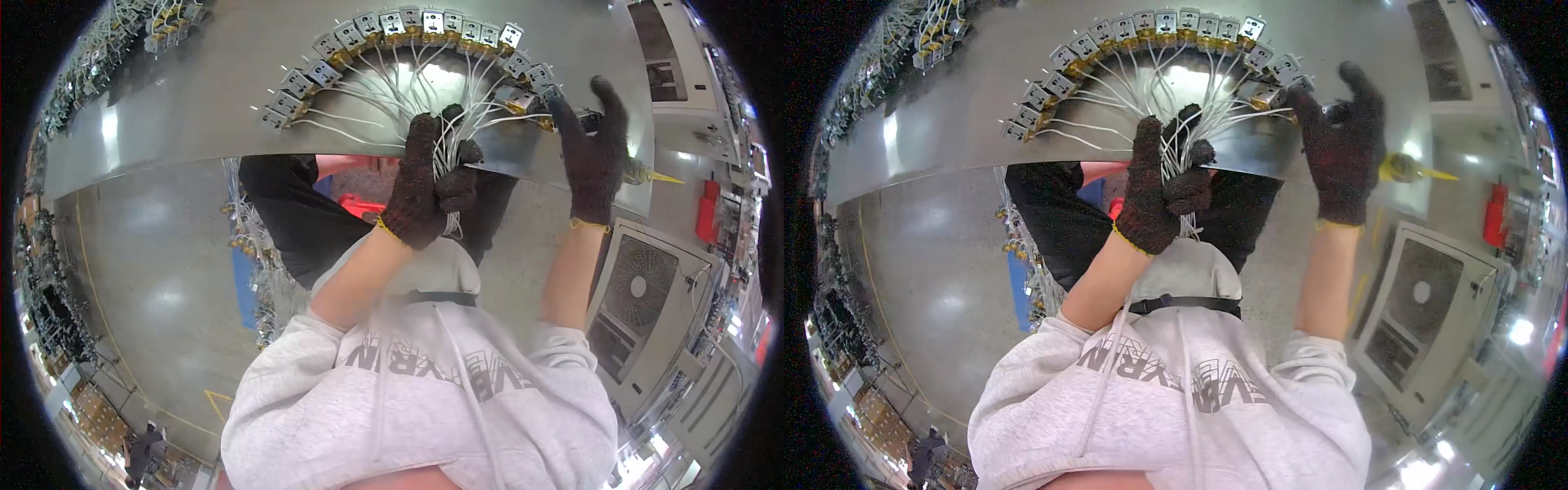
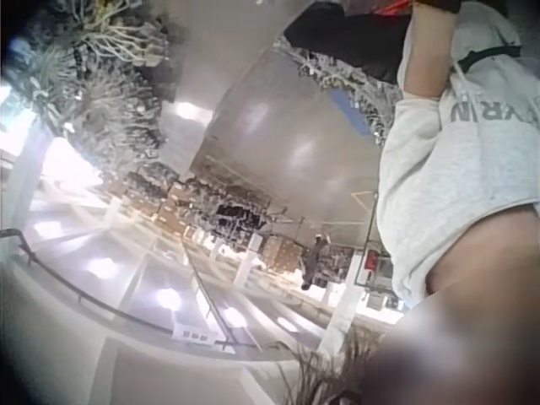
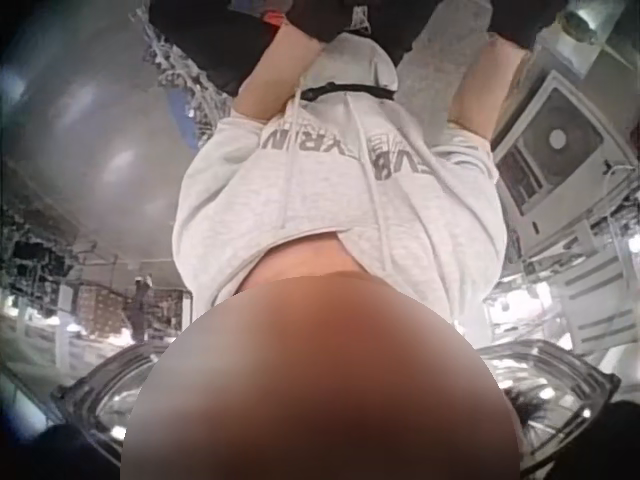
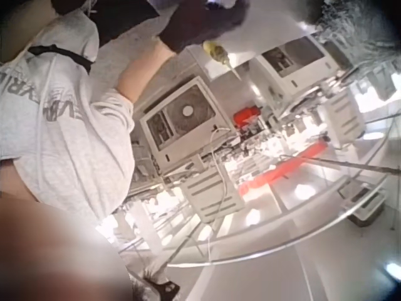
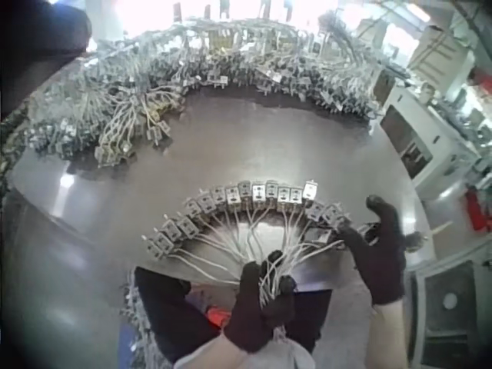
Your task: Assemble and connect a wiring harness to multiple electronic components mounted on a frame.
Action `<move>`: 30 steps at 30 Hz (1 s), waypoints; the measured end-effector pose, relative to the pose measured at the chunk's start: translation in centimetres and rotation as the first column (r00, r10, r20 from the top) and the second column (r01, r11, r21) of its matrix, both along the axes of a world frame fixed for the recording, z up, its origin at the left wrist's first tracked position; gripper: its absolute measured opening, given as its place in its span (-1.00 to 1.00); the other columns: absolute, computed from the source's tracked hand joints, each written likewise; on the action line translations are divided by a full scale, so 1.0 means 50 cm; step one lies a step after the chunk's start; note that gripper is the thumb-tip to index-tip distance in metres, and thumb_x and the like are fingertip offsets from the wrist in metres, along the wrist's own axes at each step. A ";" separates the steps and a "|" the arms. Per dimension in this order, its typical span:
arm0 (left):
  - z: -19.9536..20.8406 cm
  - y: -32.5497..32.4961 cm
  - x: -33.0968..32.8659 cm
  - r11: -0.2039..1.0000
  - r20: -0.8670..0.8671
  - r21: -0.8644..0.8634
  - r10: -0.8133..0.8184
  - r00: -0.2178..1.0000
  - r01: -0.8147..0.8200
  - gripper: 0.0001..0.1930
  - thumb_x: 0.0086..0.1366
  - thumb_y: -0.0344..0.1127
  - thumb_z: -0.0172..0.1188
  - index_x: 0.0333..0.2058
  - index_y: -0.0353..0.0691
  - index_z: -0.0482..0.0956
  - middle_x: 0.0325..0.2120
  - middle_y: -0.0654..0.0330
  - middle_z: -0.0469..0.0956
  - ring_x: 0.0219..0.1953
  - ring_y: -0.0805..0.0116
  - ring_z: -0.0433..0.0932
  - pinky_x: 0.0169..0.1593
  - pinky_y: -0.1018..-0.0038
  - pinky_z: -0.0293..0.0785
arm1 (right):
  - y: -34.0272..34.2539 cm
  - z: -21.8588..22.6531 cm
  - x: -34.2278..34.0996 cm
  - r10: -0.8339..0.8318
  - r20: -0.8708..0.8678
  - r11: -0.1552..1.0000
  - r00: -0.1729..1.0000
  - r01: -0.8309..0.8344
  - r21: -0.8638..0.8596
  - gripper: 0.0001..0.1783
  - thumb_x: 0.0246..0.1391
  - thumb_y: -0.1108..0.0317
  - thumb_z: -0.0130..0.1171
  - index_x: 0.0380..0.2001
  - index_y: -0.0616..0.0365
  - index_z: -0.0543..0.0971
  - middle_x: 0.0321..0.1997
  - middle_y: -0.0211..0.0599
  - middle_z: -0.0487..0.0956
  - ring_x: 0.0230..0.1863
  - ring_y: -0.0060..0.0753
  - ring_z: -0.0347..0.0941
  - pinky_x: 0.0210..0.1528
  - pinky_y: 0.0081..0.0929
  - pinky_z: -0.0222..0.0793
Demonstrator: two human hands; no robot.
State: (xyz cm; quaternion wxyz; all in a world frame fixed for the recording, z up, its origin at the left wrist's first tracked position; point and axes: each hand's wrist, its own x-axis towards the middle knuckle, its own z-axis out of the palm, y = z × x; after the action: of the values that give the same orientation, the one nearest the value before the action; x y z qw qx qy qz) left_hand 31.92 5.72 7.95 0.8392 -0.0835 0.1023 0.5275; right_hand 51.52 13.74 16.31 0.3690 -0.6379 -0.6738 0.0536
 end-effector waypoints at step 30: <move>0.026 0.001 0.003 0.999 -0.038 0.044 -0.020 0.999 0.022 -0.61 0.44 0.03 0.05 0.17 0.15 0.39 -0.25 0.20 0.54 -0.65 0.61 0.19 -0.63 0.65 0.11 | 0.006 -0.052 0.024 0.208 0.301 0.962 0.931 -0.251 0.111 -0.36 -0.06 0.06 0.42 0.04 0.15 0.50 0.16 0.07 0.47 0.05 0.09 0.49 0.06 -0.09 0.44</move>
State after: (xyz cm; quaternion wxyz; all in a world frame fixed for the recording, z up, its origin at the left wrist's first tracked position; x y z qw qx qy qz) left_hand 32.08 5.80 9.23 0.8443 -0.0540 0.1071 0.5223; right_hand 52.71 14.05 13.70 0.3047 -0.5265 -0.7923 -0.0463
